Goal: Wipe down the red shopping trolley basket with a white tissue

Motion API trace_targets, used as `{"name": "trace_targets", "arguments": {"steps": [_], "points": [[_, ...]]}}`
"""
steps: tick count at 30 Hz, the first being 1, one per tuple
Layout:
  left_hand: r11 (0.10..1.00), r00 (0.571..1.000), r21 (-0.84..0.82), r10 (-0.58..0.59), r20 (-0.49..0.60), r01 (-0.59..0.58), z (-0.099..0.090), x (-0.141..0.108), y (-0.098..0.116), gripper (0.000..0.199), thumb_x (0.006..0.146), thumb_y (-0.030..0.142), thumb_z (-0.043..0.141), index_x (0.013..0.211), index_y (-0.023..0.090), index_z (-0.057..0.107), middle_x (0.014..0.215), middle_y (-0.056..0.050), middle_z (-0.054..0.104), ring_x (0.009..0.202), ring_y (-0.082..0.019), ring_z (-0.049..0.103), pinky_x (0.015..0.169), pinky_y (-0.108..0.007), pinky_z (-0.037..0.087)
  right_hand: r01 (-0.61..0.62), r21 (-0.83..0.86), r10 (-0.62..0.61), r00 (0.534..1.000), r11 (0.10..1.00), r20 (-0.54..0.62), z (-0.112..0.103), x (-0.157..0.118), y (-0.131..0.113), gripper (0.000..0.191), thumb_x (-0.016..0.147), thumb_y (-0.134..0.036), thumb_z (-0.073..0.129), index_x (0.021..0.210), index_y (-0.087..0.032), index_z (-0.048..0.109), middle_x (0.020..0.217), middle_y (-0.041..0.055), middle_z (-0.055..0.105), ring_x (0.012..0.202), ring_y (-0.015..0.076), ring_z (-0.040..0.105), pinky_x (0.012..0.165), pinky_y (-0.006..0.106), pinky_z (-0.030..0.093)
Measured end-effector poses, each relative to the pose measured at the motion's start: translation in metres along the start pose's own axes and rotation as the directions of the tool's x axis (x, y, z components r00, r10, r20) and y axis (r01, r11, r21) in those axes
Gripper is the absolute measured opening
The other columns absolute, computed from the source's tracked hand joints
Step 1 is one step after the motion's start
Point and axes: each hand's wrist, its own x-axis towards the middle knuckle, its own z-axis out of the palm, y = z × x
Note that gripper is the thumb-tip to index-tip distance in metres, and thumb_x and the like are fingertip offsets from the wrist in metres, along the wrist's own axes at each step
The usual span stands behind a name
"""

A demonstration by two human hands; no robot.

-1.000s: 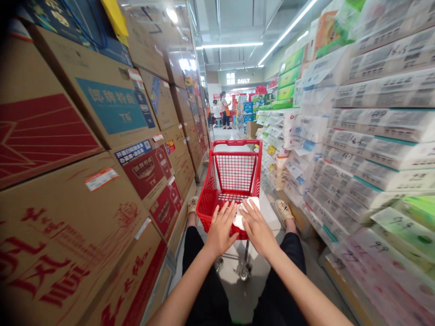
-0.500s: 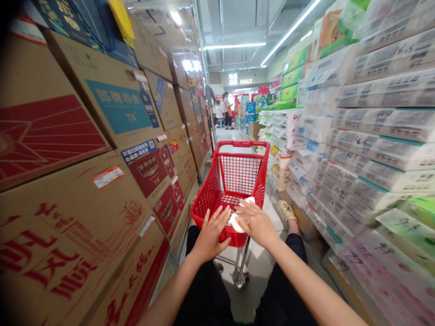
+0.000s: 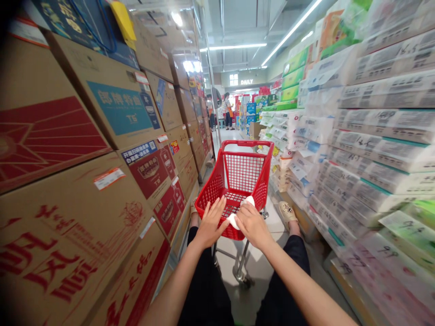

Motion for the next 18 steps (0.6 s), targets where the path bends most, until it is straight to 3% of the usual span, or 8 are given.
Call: {"name": "trace_targets", "arguments": {"steps": [5, 10, 15, 18], "points": [[1.000, 1.000, 0.006, 0.006, -0.010, -0.006, 0.000, 0.000, 0.000, 0.070, 0.107, 0.038, 0.039, 0.165, 0.029, 0.001, 0.171, -0.004, 0.021, 0.159, -0.020, 0.017, 0.130, -0.050, 0.014, 0.028, -0.034, -0.027, 0.999, 0.999, 0.021, -0.002, -0.013, -0.009, 0.027, 0.104, -0.033, 0.045, 0.107, -0.023, 0.070, 0.108, 0.0082, 0.071, 0.124, 0.0267, 0.059, 0.118, 0.052, 0.042], [1.000, 1.000, 0.013, 0.025, 0.011, -0.025, -0.001, -0.003, -0.003, 0.066, 0.108, 0.040, 0.037, 0.165, 0.029, 0.006, 0.171, -0.002, 0.022, 0.158, -0.019, 0.018, 0.130, -0.047, 0.015, 0.074, -0.007, -0.073, 0.996, 0.997, 0.056, -0.009, -0.018, 0.008, 0.034, 0.105, -0.031, 0.044, 0.129, -0.026, 0.067, 0.127, 0.0058, 0.072, 0.131, 0.0242, 0.057, 0.122, 0.053, 0.037], [0.999, 1.000, 0.047, -0.016, -0.003, 0.017, 0.000, -0.006, -0.021, 0.061, 0.109, 0.040, 0.030, 0.165, 0.025, 0.012, 0.170, -0.003, 0.025, 0.158, -0.018, 0.018, 0.131, -0.046, 0.014, -0.088, -0.046, 0.089, 0.996, 0.995, 0.019, -0.015, -0.007, 0.045, 0.043, 0.107, -0.036, 0.037, 0.143, -0.029, 0.059, 0.140, 0.0032, 0.066, 0.144, 0.0239, 0.048, 0.125, 0.059, 0.029], [0.994, 0.996, 0.066, -0.091, -0.015, 0.092, 0.001, -0.003, -0.024, 0.068, 0.107, 0.046, 0.036, 0.165, 0.023, 0.009, 0.170, -0.007, 0.025, 0.158, -0.020, 0.019, 0.130, -0.049, 0.015, -0.139, -0.067, 0.138, 0.990, 0.988, -0.012, -0.011, -0.001, 0.051, 0.045, 0.107, -0.036, 0.036, 0.145, -0.026, 0.058, 0.146, 0.0050, 0.062, 0.146, 0.0251, 0.044, 0.124, 0.058, 0.031]]}}
